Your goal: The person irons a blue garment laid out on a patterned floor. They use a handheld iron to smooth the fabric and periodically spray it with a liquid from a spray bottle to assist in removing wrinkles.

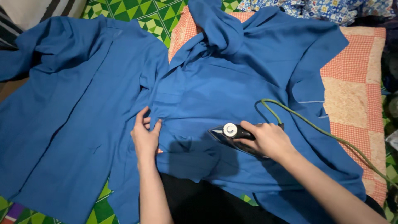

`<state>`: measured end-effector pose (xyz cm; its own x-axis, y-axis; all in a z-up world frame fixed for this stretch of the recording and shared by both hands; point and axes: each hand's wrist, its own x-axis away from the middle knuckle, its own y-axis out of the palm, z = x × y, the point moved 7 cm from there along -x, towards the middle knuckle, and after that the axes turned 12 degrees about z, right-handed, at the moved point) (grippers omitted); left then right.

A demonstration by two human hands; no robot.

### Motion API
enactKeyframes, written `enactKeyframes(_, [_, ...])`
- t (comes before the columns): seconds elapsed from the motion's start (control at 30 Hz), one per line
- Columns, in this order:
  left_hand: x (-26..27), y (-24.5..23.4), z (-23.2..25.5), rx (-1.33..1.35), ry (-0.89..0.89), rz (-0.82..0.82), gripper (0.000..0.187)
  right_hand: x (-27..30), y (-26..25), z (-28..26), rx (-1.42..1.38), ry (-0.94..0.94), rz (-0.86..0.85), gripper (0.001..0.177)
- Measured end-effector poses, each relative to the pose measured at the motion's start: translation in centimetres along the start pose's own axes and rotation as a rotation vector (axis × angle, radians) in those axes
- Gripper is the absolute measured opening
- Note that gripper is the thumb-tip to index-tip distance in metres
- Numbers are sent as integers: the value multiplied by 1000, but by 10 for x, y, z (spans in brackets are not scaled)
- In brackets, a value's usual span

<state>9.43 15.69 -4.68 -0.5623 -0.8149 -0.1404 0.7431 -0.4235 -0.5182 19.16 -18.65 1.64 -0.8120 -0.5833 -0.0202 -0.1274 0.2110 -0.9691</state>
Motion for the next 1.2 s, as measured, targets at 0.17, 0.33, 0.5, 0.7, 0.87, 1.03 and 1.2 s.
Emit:
enactKeyframes(0.17, [-1,1,-5,-11,-33,-15,59,18,-4,28,34,6,8,45])
enactKeyframes(0.33, [-1,1,-4,-18,-35,-27,60,38,-9,60,63,52,-14,49])
enactKeyframes(0.5, [14,-28,60,-282,323,192,65,44,-13,74,34,34,15,47])
enactKeyframes(0.7, [111,-19,137,44,302,-195,9,15,-1,33,-2,-1,-35,48])
enactKeyframes(0.87, [190,7,146,-206,565,-472,26,-29,10,-31,-228,-76,65,52])
enactKeyframes(1.03, [198,19,120,-316,588,-522,35,-44,25,-64,-233,-63,117,48])
enactKeyframes(1.2, [202,29,106,-415,604,-557,17,-38,19,-53,-214,-63,103,49])
